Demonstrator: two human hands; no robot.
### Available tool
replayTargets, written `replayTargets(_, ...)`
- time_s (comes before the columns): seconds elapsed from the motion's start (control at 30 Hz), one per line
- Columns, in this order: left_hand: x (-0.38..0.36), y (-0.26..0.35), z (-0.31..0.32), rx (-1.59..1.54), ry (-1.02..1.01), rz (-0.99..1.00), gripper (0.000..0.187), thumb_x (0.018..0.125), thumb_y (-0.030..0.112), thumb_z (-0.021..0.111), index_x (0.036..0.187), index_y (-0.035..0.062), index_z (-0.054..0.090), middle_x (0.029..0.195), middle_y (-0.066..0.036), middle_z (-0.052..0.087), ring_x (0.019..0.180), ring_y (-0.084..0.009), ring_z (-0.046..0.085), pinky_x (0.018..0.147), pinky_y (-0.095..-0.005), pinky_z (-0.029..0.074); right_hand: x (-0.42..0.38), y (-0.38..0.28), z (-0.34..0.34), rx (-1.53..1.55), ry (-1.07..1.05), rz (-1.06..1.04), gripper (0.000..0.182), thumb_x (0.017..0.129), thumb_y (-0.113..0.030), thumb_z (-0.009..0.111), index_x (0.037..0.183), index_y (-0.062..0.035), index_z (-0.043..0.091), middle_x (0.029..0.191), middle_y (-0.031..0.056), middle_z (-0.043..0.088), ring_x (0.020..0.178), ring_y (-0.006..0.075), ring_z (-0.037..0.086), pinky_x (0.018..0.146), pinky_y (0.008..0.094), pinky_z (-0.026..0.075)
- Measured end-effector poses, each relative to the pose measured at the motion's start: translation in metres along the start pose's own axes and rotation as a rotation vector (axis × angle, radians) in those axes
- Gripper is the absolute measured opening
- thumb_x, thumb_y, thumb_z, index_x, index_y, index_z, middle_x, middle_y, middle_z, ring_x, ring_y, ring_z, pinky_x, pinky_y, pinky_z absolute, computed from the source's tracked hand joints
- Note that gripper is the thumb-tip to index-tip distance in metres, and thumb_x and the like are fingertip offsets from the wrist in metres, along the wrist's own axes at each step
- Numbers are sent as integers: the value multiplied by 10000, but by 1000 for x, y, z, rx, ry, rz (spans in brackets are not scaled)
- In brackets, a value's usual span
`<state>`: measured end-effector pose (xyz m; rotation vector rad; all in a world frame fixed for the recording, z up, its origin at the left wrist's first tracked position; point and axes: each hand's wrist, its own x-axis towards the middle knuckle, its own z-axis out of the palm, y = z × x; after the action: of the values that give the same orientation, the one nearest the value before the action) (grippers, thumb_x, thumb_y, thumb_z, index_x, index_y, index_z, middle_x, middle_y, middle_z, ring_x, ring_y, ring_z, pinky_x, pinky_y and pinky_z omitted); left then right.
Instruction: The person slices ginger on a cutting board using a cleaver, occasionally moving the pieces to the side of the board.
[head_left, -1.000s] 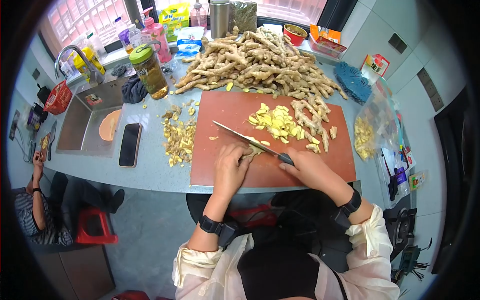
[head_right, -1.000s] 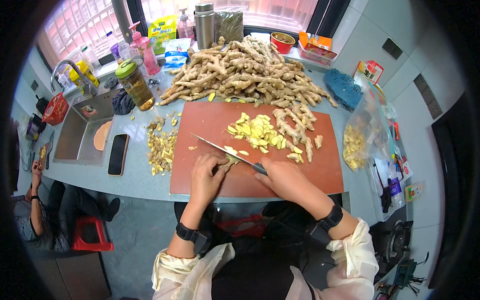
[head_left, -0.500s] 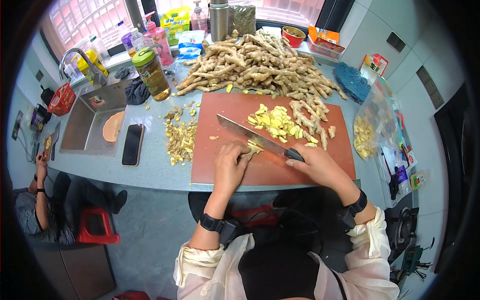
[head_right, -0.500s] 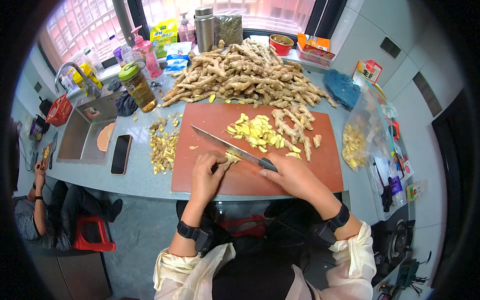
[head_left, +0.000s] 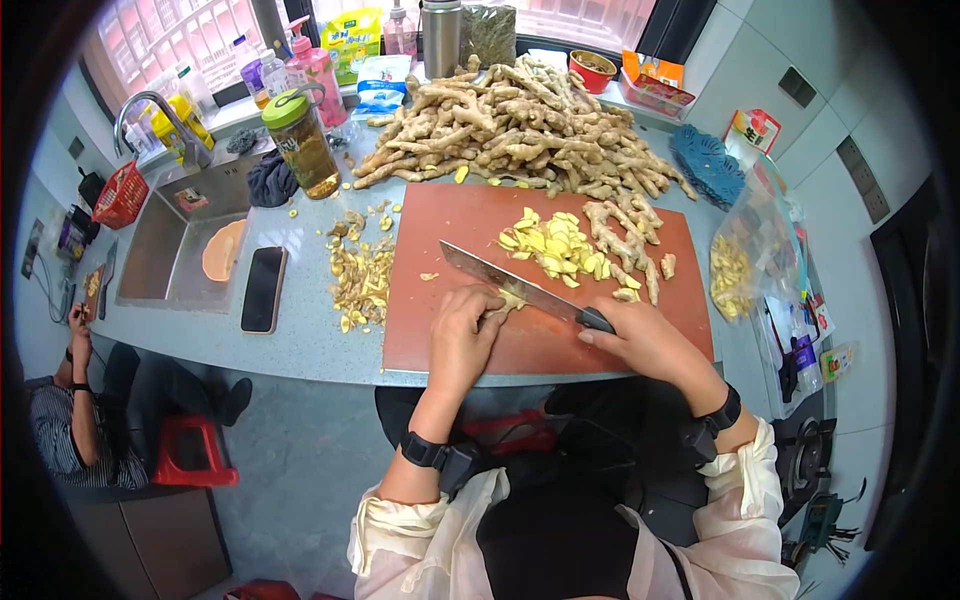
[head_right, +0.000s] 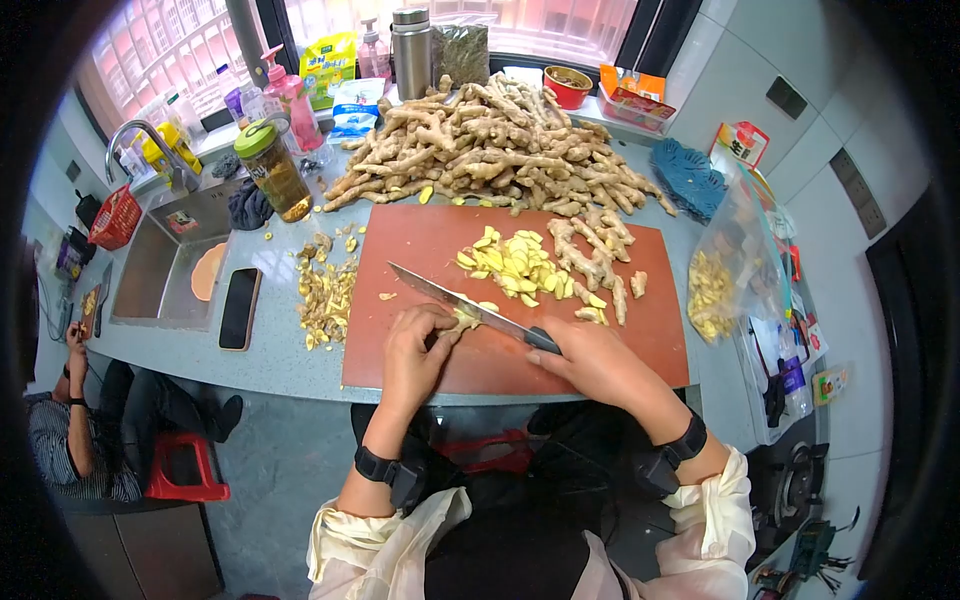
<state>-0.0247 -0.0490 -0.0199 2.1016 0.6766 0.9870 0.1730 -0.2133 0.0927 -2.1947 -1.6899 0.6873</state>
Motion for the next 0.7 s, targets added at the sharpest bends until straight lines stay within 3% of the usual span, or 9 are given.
replayTargets(0.27,0,-2,2,3,4,21,159,810,26,777,960,32,725,1080,-113,716,1005,-342,646,874,-432,534,10,7,-2,48,-90,14,338,1015,-345,667,1166,-47,616,977,238,705,924,446,674,793,506,522)
replayTargets(0.53,0,1,1,11,0,29,157,817,29,779,963,21,723,1085,-113,723,1019,-341,653,894,-430,527,29,-4,29,-141,5,31,312,1006,-341,671,1101,-49,616,974,224,709,944,426,685,793,500,521)
replayTargets(0.7,-1,-1,1,25,17,41,144,823,35,774,955,18,720,1063,-112,716,991,-339,650,863,-430,529,23,10,31,25,79,-17,357,993,-363,683,1099,-28,619,964,250,710,919,445,690,795,528,527)
